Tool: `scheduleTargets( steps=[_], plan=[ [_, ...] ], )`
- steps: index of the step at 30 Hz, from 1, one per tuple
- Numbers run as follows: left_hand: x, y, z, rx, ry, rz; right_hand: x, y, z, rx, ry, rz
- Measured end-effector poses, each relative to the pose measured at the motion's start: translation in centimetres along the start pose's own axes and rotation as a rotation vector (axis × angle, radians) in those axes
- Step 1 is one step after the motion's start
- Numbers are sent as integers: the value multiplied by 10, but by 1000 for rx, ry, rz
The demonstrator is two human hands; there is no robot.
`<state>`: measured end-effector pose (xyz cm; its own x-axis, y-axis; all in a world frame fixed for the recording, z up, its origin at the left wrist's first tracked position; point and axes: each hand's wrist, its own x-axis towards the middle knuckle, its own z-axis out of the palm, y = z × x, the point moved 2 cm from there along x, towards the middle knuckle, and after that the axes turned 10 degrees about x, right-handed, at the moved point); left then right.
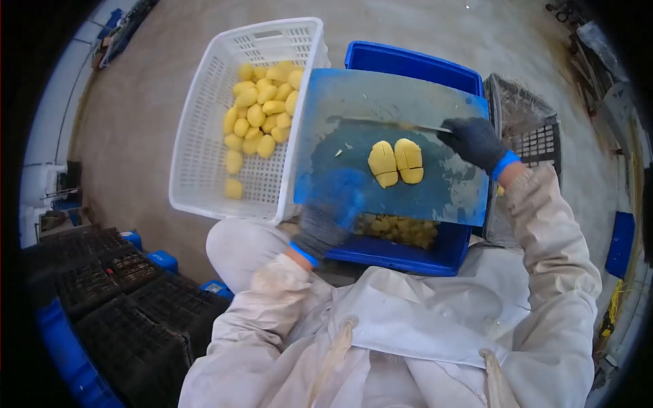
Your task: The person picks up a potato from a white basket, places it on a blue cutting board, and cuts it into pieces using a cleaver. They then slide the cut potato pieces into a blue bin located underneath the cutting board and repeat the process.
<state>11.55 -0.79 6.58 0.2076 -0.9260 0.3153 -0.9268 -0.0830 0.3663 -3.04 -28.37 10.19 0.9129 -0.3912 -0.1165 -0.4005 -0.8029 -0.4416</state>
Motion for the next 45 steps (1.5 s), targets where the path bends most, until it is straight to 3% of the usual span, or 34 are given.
scheduleTargets(
  steps=[2,3,6,9,11,12,14,15,17,20,21,22,23,24,25,26,31,33,35,38,40,41,45],
  plan=[
    [-2,-43,-30,268,175,23,26,14,12,-151,-12,-55],
    [-1,-65,-47,219,253,-103,33,20,23,-301,-34,-105],
    [-7,-125,-102,103,475,-390,20,25,45,-267,-34,-244],
    [-40,-207,-119,178,592,-439,-19,18,47,-304,-181,-295],
    [-59,-255,-109,-46,472,-817,-48,12,48,-301,-219,-311],
    [-71,-282,-99,-60,462,-820,-63,8,48,-298,-257,-327],
    [-100,-341,-61,378,-125,-733,-90,-1,49,-302,-310,-283],
    [-116,-370,-43,362,-145,-727,-104,-6,51,-299,-356,-251],
    [-139,-420,-7,158,-438,-769,-125,-11,51,-272,-352,-212],
    [-141,-454,24,227,-640,-726,-151,-7,49,-236,-326,-94],
    [-147,-457,34,64,-576,-983,-157,-2,52,-77,-144,13],
    [-148,-459,39,51,-596,-967,-159,1,53,75,46,118],
    [-150,-461,42,147,-729,-938,-160,8,55,144,59,372],
    [-149,-465,48,246,-849,-903,-153,9,55,136,58,391],
    [-156,-475,60,289,-837,-1017,-145,10,55,232,162,605],
    [-164,-484,71,278,-852,-1002,-142,12,57,326,268,821],
    [-197,-516,122,356,-1071,-764,-132,18,68,460,305,979],
    [-215,-524,135,410,-1138,-702,-126,12,64,137,253,700],
    [-243,-552,150,528,-1011,-979,-128,18,64,172,247,736],
    [-242,-562,158,483,-1081,-898,-126,18,60,273,225,839],
    [-208,-536,153,330,-1194,-800,-125,12,60,349,222,918],
    [-197,-474,149,255,-1238,-759,-121,9,58,276,207,883],
    [-113,-363,116,-25,-1397,-590,-129,15,63,224,228,834]
  ],
)
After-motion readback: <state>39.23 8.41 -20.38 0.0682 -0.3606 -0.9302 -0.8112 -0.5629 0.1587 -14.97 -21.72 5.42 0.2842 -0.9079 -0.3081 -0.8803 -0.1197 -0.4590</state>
